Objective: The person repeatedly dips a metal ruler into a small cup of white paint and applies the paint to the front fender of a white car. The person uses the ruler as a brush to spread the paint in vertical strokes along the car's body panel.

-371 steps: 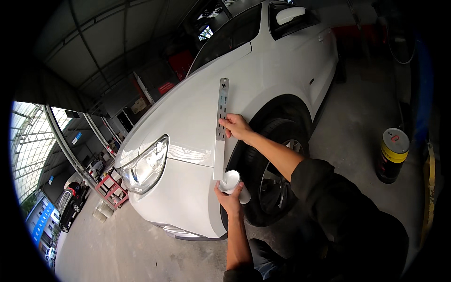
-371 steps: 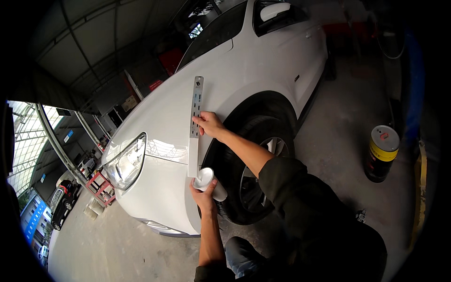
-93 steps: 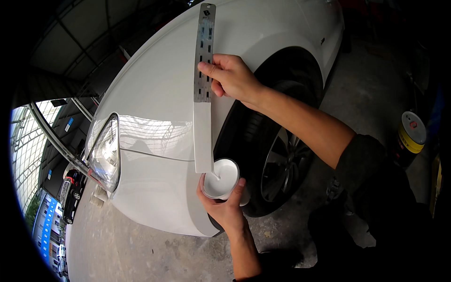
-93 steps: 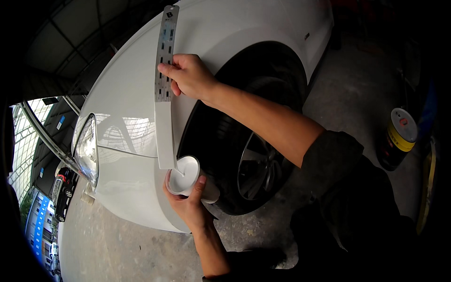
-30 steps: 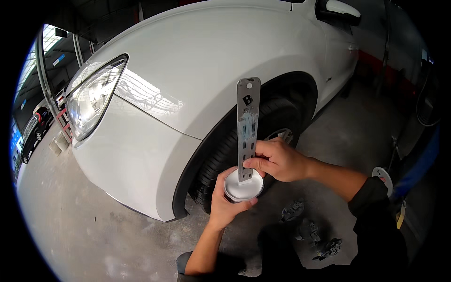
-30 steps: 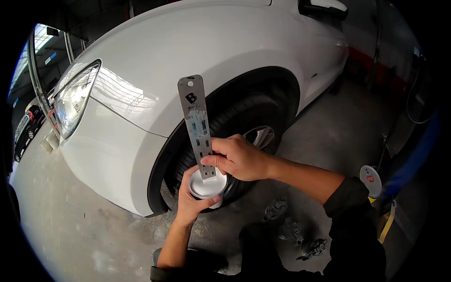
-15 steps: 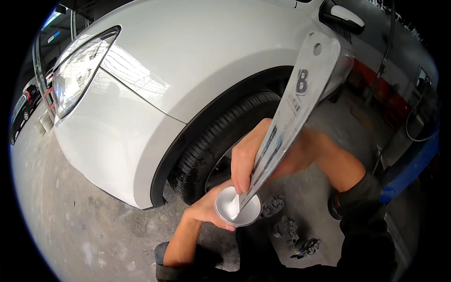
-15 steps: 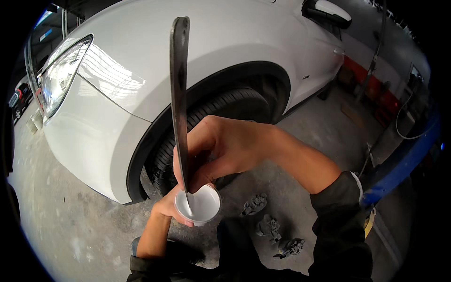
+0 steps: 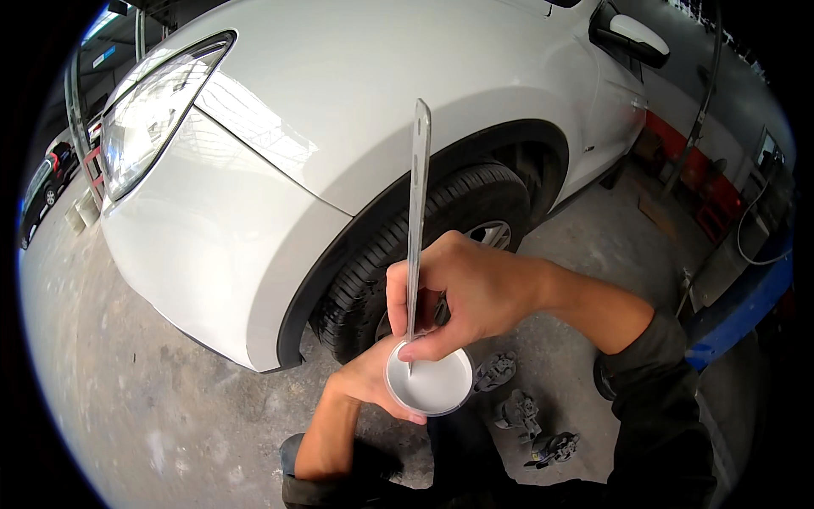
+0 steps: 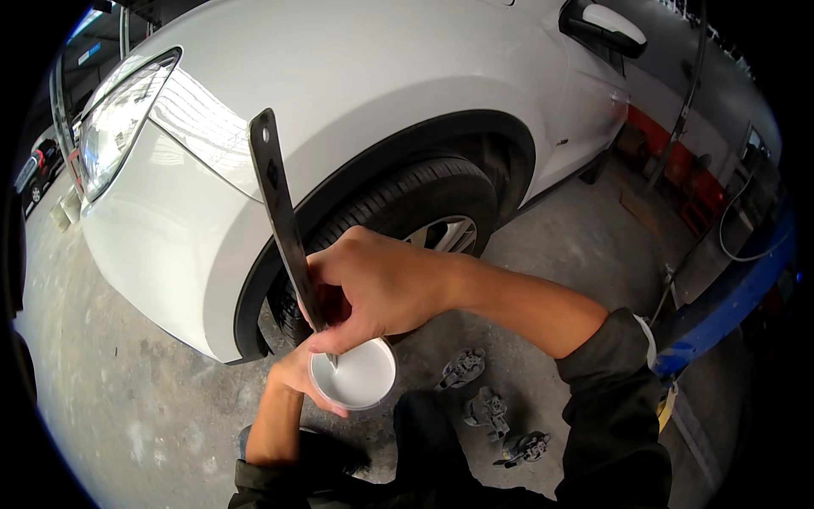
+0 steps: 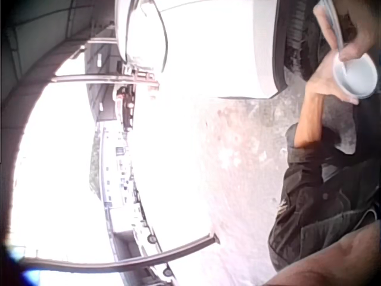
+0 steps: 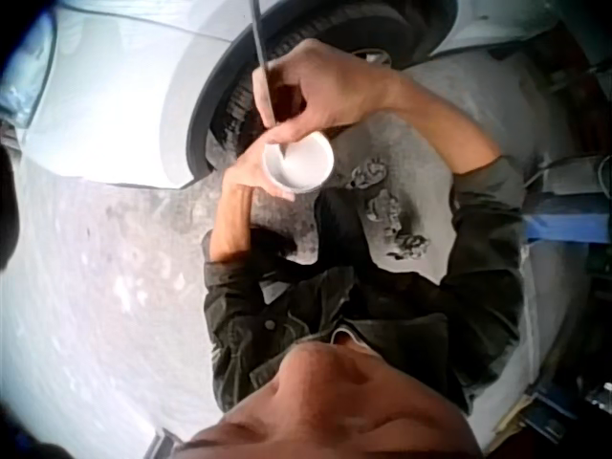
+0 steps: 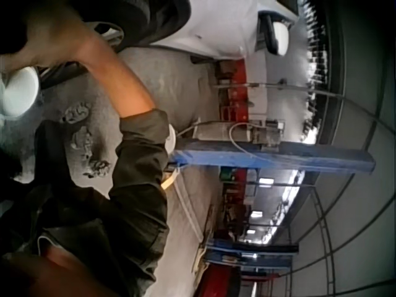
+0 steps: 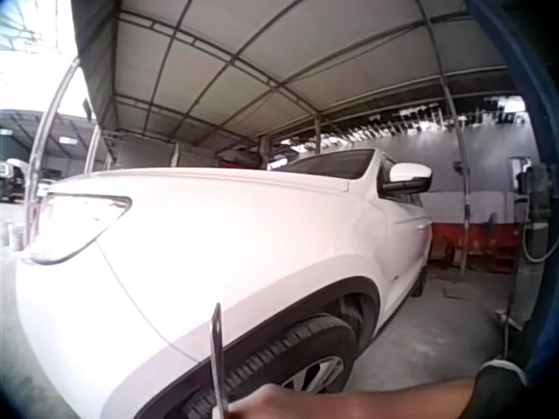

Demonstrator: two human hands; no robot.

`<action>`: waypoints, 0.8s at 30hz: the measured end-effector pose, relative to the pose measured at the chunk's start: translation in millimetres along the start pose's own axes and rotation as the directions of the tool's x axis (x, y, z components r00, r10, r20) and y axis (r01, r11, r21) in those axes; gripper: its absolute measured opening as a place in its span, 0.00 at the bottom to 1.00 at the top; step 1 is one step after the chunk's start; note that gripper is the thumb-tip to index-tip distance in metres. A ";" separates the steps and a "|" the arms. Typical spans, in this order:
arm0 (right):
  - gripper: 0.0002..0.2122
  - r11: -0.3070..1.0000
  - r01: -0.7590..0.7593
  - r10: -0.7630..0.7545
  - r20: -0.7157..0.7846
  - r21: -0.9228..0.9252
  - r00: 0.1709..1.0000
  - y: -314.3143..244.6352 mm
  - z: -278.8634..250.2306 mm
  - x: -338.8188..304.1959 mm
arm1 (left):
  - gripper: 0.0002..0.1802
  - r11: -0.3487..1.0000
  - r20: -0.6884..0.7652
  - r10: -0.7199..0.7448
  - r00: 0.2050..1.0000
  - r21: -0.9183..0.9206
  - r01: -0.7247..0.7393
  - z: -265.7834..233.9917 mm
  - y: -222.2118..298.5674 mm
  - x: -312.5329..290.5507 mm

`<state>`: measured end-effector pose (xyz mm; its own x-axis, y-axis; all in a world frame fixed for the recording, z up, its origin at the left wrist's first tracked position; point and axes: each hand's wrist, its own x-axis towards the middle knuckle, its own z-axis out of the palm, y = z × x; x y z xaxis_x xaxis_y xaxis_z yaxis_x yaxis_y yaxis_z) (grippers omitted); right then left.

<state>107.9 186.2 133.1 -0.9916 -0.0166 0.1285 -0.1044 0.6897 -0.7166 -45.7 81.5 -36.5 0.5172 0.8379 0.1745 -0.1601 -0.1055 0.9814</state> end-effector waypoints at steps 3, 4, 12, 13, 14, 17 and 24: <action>0.10 0.997 -0.067 0.062 -0.118 -0.033 0.991 3.2 -2.6 -8.2 | 0.56 0.995 -0.132 0.103 0.986 0.009 -0.102 2.4 12.8 0.3; 0.10 0.996 -0.072 0.062 -0.157 -0.057 0.986 3.6 -3.1 -10.9 | 0.56 0.989 -0.166 0.149 0.975 0.040 -0.145 4.7 19.0 1.4; 0.11 0.976 -0.216 0.198 -0.356 -0.010 0.913 7.6 -0.9 -26.5 | 0.52 0.969 -0.283 0.188 0.941 0.207 -0.131 -2.3 14.3 6.8; 0.11 0.975 -0.224 0.203 -0.371 -0.014 0.906 7.4 -0.6 -28.0 | 0.51 0.968 -0.302 0.186 0.935 0.221 -0.121 -1.2 14.9 7.8; 0.11 0.972 -0.232 0.207 -0.386 -0.018 0.899 7.3 -0.3 -29.6 | 0.51 0.968 -0.323 0.186 0.928 0.220 -0.118 -0.1 14.8 8.6; 0.15 0.961 -0.277 0.241 -0.451 -0.014 0.859 5.5 -1.1 -33.7 | 0.51 0.971 -0.381 0.195 0.904 0.208 -0.122 1.7 14.6 11.1; 0.14 0.953 -0.261 0.142 -0.538 -0.152 0.831 3.9 3.8 -40.4 | 0.51 0.974 -0.502 0.224 0.835 0.157 -0.167 4.2 11.8 18.6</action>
<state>147.3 186.8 122.5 -0.7977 0.4735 0.3735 0.1712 0.7716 -0.6126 -34.4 93.6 -21.4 -0.0258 0.9452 0.3253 -0.1104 -0.3262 0.9388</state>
